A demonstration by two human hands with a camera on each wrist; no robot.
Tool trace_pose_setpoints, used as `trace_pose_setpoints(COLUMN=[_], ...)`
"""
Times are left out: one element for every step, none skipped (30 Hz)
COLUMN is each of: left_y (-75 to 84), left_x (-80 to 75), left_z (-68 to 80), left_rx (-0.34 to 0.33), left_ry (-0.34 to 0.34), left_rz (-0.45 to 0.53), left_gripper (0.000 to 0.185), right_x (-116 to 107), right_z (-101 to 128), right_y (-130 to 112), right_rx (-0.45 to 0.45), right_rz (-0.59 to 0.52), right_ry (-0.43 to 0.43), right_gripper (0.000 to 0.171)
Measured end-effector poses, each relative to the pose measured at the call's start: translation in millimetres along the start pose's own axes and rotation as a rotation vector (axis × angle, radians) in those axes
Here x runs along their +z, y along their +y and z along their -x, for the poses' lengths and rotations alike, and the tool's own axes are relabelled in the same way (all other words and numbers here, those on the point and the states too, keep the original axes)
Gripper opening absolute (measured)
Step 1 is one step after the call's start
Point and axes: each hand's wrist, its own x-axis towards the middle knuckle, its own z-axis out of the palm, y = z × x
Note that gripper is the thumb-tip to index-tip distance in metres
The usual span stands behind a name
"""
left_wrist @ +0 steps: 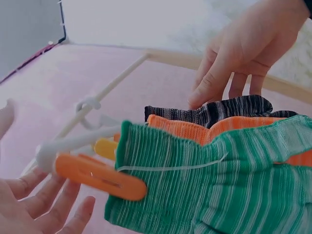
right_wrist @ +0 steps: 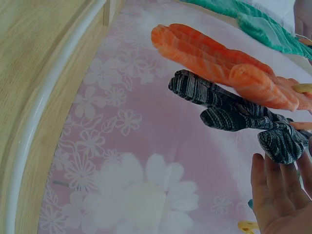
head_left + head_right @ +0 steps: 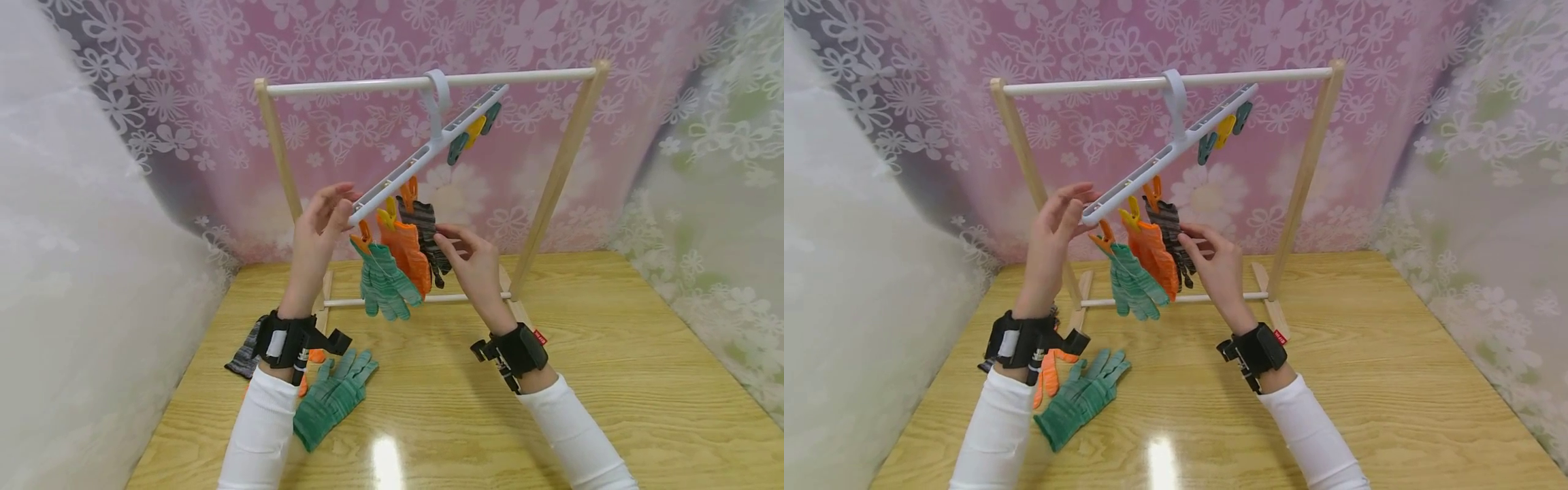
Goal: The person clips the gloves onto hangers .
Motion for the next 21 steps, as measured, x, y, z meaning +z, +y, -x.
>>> trace_pose_setpoints(left_y=[1.5,2.5,3.3,3.3,3.1,2.8,2.3,1.9,1.4,0.7,0.6,0.6,0.7,0.5,0.2,-0.2,-0.7,-1.3,-2.5,-3.6,-4.1], left_x=[0.2,0.4,0.5,0.5,0.3,-0.3,-0.5,-0.9,-1.5,-2.3,-3.0,-3.8,-4.6,-5.6,-6.5,-7.4,-8.2,-9.2,-10.2,-11.1,-11.7], left_z=[0.9,1.4,1.9,1.9,1.7,1.5,1.1,0.6,0.1,-0.2,-0.3,-0.4,-0.5,-0.7,-1.0,-1.6,-2.2,-3.0,-3.9,-4.6,-5.1], left_rx=[0.010,0.015,0.021,0.022,0.021,0.016,0.014,0.013,0.013,0.008,0.004,-0.001,-0.004,-0.009,-0.014,-0.017,-0.017,-0.017,-0.015,-0.014,-0.012], left_ry=[-0.003,-0.003,0.001,0.011,0.025,0.042,0.060,0.075,0.088,0.100,0.107,0.113,0.116,0.120,0.125,0.132,0.140,0.149,0.159,0.168,0.177], left_rz=[-0.021,-0.039,-0.061,-0.075,-0.090,-0.102,-0.108,-0.109,-0.112,-0.118,-0.117,-0.113,-0.114,-0.116,-0.119,-0.117,-0.117,-0.123,-0.127,-0.128,-0.128], left_gripper=[0.057,0.052,0.049,0.047,0.047,0.047,0.046,0.045,0.044,0.042,0.041,0.041,0.040,0.039,0.039,0.039,0.039,0.039,0.038,0.038,0.038], right_x=[0.4,1.1,1.8,2.4,3.3,4.0,4.1,4.1,3.8,3.4,3.0,2.3,1.5,0.7,-0.1,-0.8,-1.6,-2.2,-3.0,-3.5,-4.0], right_z=[0.7,1.5,2.5,3.3,4.2,5.1,5.9,6.7,7.4,8.1,8.8,9.5,10.1,10.5,10.9,11.2,11.6,11.9,12.1,12.2,12.5], right_y=[-0.4,-0.3,-0.1,0.0,0.4,0.6,1.2,2.0,2.7,3.2,4.0,4.6,5.4,5.9,6.1,6.6,6.6,6.9,6.9,7.2,7.7], right_rx=[0.000,0.002,0.003,0.002,0.001,0.000,0.000,-0.001,-0.002,-0.002,0.000,0.002,0.003,0.005,0.007,0.009,0.011,0.010,0.010,0.014,0.018], right_rz=[0.000,0.001,0.002,0.005,0.008,0.014,0.019,0.021,0.022,0.020,0.016,0.013,0.010,0.010,0.010,0.006,0.012,0.012,0.011,0.014,0.015], right_ry=[-0.001,-0.003,-0.005,-0.008,-0.010,-0.012,-0.016,-0.021,-0.022,-0.022,-0.022,-0.021,-0.019,-0.015,-0.011,-0.012,-0.011,-0.009,-0.006,-0.004,-0.003], right_gripper=[0.027,0.027,0.027,0.027,0.027,0.027,0.027,0.027,0.027,0.027,0.027,0.026,0.026,0.026,0.025,0.025,0.025,0.025,0.024,0.024,0.023])
